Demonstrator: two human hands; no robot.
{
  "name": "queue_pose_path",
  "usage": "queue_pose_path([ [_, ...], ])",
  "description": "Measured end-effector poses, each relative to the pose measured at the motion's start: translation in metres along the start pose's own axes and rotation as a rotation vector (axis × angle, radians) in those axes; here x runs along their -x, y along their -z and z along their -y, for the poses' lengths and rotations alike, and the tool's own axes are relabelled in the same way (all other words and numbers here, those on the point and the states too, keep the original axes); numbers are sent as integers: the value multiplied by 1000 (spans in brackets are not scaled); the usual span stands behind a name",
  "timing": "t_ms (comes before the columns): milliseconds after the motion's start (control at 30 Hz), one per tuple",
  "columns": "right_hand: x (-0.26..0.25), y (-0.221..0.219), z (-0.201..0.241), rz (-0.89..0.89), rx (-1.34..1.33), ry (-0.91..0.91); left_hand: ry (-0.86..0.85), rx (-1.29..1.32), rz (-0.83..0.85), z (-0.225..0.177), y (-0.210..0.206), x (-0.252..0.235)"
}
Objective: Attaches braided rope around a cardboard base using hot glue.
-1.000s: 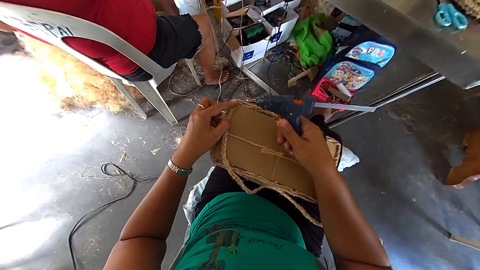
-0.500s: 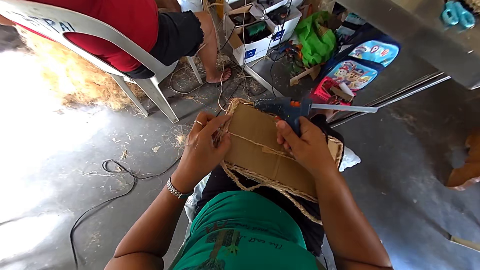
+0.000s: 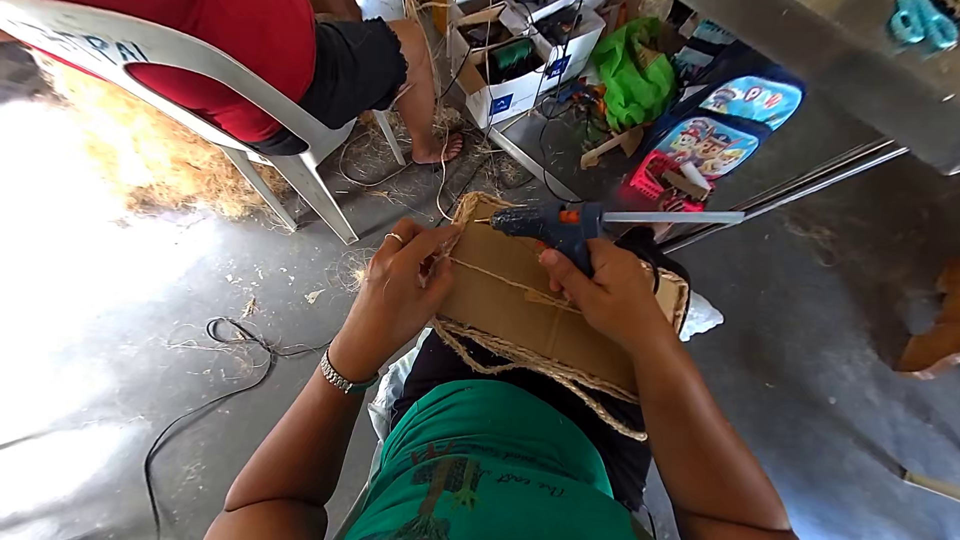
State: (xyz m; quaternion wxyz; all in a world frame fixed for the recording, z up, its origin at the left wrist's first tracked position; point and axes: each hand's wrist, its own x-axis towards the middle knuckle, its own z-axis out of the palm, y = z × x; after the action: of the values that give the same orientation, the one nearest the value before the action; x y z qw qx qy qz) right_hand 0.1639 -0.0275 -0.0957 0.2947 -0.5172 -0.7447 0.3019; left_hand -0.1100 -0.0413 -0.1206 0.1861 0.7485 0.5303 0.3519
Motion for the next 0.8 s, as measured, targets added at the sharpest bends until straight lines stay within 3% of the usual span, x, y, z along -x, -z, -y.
queue_pose_path([
  [600, 0, -15, 14, 81, 181, 125, 41, 39, 25, 1, 11, 8],
  [800, -1, -12, 15, 33, 190, 67, 45, 80, 22, 2, 12, 7],
])
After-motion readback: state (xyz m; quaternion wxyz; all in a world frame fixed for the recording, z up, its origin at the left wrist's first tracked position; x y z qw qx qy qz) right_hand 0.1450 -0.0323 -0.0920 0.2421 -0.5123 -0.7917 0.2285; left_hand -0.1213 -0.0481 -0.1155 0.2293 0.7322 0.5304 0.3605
